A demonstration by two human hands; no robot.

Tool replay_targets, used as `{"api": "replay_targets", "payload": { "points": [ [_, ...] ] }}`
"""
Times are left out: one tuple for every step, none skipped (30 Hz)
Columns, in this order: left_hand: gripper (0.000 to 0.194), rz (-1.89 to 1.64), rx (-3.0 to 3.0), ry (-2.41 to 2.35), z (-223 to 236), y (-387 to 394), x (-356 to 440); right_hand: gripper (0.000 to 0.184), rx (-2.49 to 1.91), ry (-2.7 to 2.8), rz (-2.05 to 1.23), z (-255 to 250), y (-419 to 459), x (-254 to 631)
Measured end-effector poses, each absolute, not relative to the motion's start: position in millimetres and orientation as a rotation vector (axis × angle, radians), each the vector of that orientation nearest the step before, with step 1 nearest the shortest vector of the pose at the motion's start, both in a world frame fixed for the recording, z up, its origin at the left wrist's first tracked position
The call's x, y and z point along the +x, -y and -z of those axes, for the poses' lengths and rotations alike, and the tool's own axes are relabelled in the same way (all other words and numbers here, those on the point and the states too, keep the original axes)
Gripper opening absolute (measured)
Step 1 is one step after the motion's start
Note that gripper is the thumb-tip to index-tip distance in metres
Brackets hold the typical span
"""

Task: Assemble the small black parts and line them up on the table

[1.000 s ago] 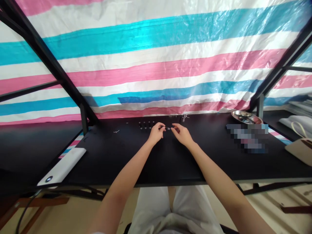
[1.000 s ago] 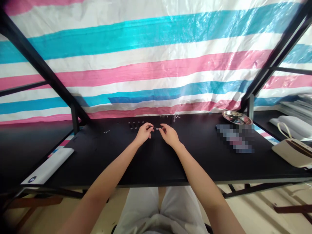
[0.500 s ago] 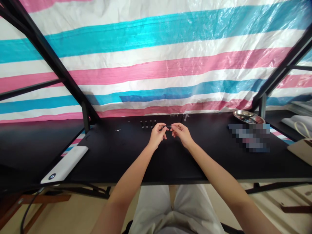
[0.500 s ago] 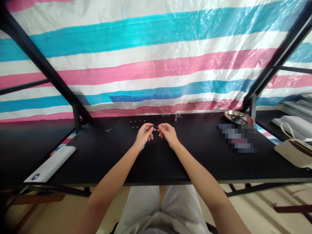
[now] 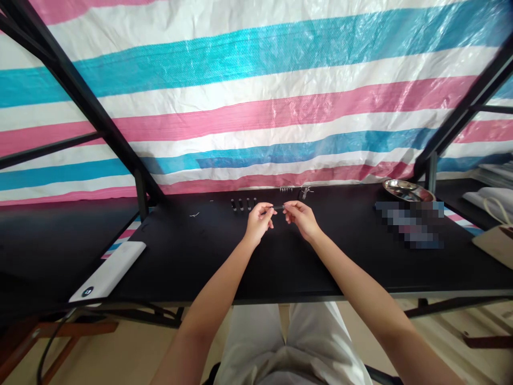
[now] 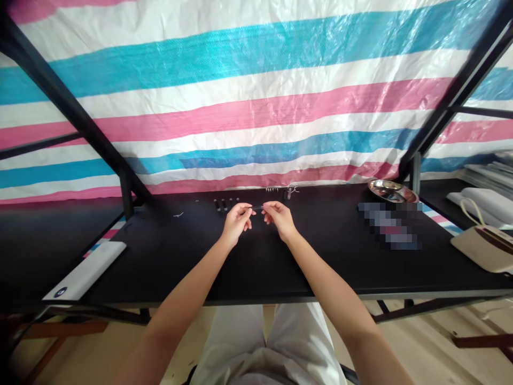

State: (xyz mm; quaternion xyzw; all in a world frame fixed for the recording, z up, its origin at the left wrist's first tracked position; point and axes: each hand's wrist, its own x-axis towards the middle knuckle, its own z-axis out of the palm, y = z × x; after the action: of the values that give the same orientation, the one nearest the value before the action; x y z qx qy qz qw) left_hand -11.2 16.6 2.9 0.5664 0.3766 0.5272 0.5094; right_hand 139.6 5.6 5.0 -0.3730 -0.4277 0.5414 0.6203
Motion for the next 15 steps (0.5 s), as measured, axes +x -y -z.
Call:
{"api": "replay_targets", "payload": {
  "points": [
    [0.031, -1.272, 1.365, -0.911, -3.3, -16.1, -11.2, 0.029, -0.858, 0.985, -1.243, -5.1, -5.6, 139.6],
    [0.031, -1.275, 1.366, -0.914, -3.5, -15.7, -11.2, 0.029, -0.859, 0.986, -1.242, -5.2, -5.6, 139.6],
    [0.031, -1.276, 1.368, -0.916, -3.7, -15.3, -11.2, 0.029, -0.861, 0.987, -1.241, -5.2, -5.5, 139.6],
    [0.031, -1.277, 1.371, -0.917, -3.8, -15.1, -11.3, 0.029, -0.862, 0.987, -1.24, -5.3, -5.5, 139.6],
    [0.031, -1.277, 1.375, -0.917, -3.8, -14.9, -11.4, 0.029, -0.863, 0.987, -1.239, -5.3, -5.4, 139.6],
    [0.031, -1.278, 1.377, -0.917, -3.8, -14.9, -11.5, 0.029, -0.863, 0.986, -1.237, -5.4, -5.4, 139.5],
    [0.031, -1.279, 1.377, -0.918, -3.8, -14.9, -11.6, 0.029, -0.862, 0.985, -1.235, -5.4, -5.4, 139.5],
    [0.031, -1.28, 1.376, -0.917, -3.8, -15.0, -11.7, 0.029, -0.861, 0.985, -1.234, -5.4, -5.4, 139.5],
    [0.031, -1.28, 1.375, -0.916, -4.0, -15.0, -11.7, 0.029, -0.861, 0.985, -1.233, -5.4, -5.4, 139.5],
    [0.031, -1.279, 1.373, -0.915, -4.4, -15.0, -11.7, 0.029, -0.86, 0.985, -1.234, -5.3, -5.5, 139.5],
    [0.032, -1.279, 1.369, -0.915, -4.9, -14.8, -11.6, 0.029, -0.858, 0.984, -1.233, -5.2, -5.6, 139.6],
    [0.032, -1.279, 1.366, -0.915, -5.5, -14.5, -11.5, 0.029, -0.855, 0.984, -1.233, -5.0, -5.7, 139.6],
    [0.032, -1.279, 1.363, -0.914, -6.2, -14.0, -11.3, 0.029, -0.852, 0.983, -1.231, -4.9, -5.9, 139.7],
    [0.031, -1.279, 1.361, -0.914, -7.0, -13.5, -11.2, 0.028, -0.848, 0.982, -1.226, -4.9, -6.0, 139.8],
    [0.031, -1.278, 1.36, -0.914, -7.7, -13.0, -11.0, 0.028, -0.845, 0.983, -1.22, -5.0, -6.1, 139.9]
  ]
}}
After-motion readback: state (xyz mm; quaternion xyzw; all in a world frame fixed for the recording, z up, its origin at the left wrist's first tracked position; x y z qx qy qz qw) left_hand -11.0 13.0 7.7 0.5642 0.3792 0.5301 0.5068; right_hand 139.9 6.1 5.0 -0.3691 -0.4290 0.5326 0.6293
